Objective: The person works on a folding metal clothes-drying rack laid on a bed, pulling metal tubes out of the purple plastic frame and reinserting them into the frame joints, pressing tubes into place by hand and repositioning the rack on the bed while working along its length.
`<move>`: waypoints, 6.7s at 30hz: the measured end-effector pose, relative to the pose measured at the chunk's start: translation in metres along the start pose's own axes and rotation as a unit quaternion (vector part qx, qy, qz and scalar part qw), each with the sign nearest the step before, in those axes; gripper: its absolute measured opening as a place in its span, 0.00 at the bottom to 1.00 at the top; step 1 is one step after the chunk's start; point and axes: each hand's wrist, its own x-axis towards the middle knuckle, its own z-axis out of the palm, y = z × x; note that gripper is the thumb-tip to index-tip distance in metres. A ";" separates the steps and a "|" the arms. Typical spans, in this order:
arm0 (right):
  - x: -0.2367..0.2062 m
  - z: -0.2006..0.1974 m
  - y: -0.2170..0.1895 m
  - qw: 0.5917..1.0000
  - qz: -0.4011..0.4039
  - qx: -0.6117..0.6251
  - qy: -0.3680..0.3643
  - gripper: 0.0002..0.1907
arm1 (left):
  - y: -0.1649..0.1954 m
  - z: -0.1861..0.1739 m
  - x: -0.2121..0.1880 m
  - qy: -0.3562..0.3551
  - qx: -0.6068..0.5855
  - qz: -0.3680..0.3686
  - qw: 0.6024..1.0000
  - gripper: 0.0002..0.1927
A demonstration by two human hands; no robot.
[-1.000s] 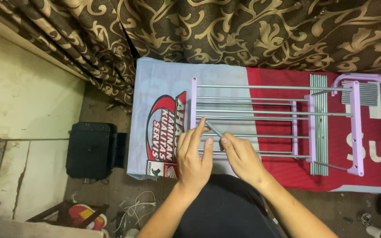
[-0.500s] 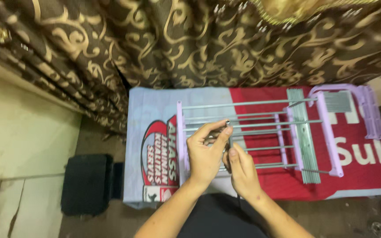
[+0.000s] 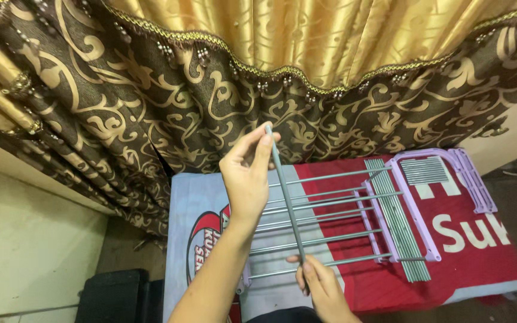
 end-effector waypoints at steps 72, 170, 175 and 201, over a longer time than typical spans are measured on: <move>-0.155 -0.297 0.010 0.969 -0.029 -0.038 0.242 0.20 | -0.108 0.278 -0.279 -0.118 0.155 -0.172 0.966 0.20; 0.019 -0.422 0.066 0.952 0.081 -0.296 -0.002 0.34 | -0.342 0.308 -0.264 -0.078 0.460 -0.232 0.854 0.37; 0.018 -0.417 0.065 0.955 0.090 -0.282 -0.001 0.33 | -0.341 0.308 -0.263 -0.084 0.467 -0.230 0.850 0.37; 0.036 -0.417 0.058 0.868 -0.045 -0.490 -0.068 0.28 | -0.343 0.313 -0.274 -0.169 0.564 -0.207 0.782 0.29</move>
